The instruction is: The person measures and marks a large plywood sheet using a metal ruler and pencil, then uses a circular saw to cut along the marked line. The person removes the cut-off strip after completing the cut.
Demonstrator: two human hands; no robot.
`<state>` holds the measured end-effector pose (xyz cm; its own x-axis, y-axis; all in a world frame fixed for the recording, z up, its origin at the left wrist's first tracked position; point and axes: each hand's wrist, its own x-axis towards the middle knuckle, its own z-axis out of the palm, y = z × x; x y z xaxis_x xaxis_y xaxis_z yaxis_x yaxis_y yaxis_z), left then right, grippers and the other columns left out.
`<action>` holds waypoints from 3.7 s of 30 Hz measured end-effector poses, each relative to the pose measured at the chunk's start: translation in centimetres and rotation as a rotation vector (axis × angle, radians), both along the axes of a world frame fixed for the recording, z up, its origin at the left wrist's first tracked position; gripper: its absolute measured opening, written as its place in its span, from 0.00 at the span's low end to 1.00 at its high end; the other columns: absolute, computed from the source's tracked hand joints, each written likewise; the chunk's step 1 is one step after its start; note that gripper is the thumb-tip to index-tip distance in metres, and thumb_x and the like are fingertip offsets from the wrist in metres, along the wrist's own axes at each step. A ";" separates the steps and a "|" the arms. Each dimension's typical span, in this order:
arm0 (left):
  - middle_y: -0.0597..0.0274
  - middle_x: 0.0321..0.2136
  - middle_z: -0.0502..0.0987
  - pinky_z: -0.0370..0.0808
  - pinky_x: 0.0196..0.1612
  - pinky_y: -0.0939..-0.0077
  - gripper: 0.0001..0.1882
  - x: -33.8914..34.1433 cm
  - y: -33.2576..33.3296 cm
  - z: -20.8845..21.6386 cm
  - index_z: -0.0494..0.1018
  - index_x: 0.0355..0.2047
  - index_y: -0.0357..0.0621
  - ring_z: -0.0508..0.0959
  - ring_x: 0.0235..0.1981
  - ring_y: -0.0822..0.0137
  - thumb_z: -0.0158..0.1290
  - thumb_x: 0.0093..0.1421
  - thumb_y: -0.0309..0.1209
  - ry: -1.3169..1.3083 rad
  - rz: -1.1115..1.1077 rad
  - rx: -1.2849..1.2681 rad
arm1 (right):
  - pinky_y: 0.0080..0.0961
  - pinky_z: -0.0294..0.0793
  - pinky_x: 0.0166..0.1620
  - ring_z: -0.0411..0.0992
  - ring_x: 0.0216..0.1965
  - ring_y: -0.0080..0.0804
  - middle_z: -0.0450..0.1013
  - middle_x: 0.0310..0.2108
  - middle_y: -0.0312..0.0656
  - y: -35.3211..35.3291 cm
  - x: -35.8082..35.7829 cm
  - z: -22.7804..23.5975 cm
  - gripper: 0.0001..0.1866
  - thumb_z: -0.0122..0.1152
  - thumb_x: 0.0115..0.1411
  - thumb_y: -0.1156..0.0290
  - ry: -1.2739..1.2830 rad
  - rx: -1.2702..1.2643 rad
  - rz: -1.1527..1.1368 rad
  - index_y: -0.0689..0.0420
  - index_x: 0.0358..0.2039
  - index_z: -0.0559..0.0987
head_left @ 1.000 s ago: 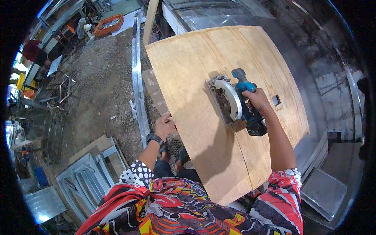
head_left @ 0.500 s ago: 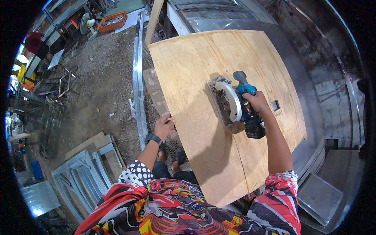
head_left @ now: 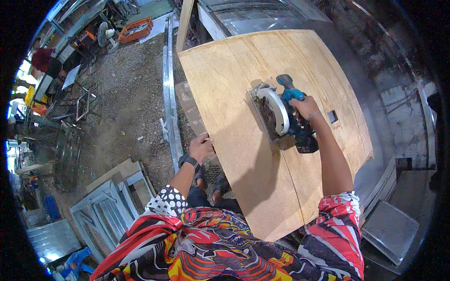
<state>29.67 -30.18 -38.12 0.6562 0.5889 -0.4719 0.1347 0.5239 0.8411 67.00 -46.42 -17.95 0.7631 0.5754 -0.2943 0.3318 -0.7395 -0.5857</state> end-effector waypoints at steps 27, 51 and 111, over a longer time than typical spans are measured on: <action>0.62 0.43 0.79 0.84 0.40 0.68 0.25 -1.2 8.1 -0.3 0.72 0.63 0.38 0.83 0.37 0.67 0.57 0.68 0.33 -0.064 -0.037 -0.023 | 0.35 0.77 0.32 0.80 0.26 0.40 0.81 0.26 0.49 8.5 -1.1 3.0 0.25 0.66 0.51 0.52 0.023 -0.026 -0.042 0.65 0.34 0.85; 0.56 0.40 0.82 0.86 0.40 0.65 0.21 0.4 5.4 0.6 0.72 0.61 0.34 0.85 0.37 0.65 0.53 0.70 0.28 -0.060 0.092 0.111 | 0.38 0.74 0.22 0.76 0.20 0.38 0.77 0.22 0.47 7.3 0.4 1.8 0.24 0.68 0.52 0.55 0.149 0.061 -0.118 0.68 0.31 0.82; 0.68 0.34 0.80 0.75 0.33 0.75 0.18 2.1 -2.6 0.5 0.79 0.55 0.38 0.76 0.30 0.75 0.54 0.69 0.34 0.025 0.114 0.221 | 0.37 0.73 0.20 0.75 0.17 0.37 0.76 0.20 0.46 1.0 2.5 -0.4 0.20 0.68 0.51 0.57 0.143 0.125 -0.089 0.66 0.29 0.82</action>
